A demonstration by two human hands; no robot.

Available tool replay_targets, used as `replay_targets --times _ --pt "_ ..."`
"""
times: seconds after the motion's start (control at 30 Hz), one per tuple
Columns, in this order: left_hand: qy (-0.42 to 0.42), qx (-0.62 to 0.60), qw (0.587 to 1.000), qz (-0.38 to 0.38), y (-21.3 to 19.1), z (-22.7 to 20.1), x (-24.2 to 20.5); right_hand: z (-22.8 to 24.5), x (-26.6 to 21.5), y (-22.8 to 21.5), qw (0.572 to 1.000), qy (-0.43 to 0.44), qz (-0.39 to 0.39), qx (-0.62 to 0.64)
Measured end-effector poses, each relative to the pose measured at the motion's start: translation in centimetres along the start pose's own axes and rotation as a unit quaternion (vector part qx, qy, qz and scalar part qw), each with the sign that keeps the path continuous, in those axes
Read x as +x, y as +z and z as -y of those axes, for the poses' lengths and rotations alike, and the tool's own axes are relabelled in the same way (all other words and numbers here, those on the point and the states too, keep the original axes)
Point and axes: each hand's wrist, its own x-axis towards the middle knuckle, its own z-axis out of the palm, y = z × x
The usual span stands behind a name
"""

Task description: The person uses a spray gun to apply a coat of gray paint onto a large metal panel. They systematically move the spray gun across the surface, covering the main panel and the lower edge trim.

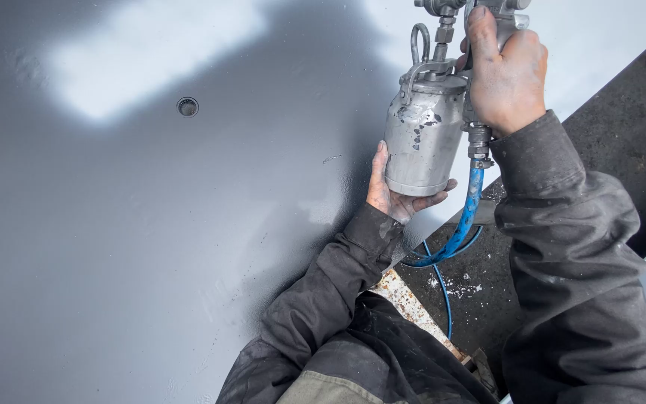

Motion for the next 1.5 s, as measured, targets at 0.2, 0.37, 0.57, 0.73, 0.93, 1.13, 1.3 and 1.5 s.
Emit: replay_targets --times 0.2,0.37,0.57,0.73,0.93,1.13,1.3,1.5 --pt "0.019 -0.005 1.0 -0.01 1.5 0.2 -1.6 2.8 -0.7 -0.4 0.995 -0.026 0.03 0.091" --pt "0.018 -0.043 0.999 0.024 1.5 1.4 -2.9 4.8 -2.0 -2.0 0.976 0.026 0.102 0.191" --pt "0.013 -0.056 0.998 0.024 1.3 3.0 -5.8 5.4 -5.6 -2.9 0.947 0.125 0.117 0.273" --pt "0.01 -0.001 0.999 0.04 2.1 4.4 -10.5 6.2 -11.4 -5.7 0.968 0.091 0.084 0.218" --pt "-0.114 -0.042 0.989 0.082 -0.5 7.4 -15.3 6.7 -20.2 -9.1 0.961 0.189 0.035 0.198" --pt "-0.146 0.005 0.984 0.105 -2.6 10.8 -19.7 5.6 -26.7 -11.2 0.921 0.18 0.021 0.346" --pt "-0.028 0.013 0.999 0.042 -2.7 12.1 -21.1 0.8 -31.8 -10.4 0.896 -0.086 0.144 0.412" --pt "0.057 0.114 0.992 0.017 -1.1 12.5 -21.7 2.4 -35.1 -10.6 0.752 0.091 -0.006 0.652"
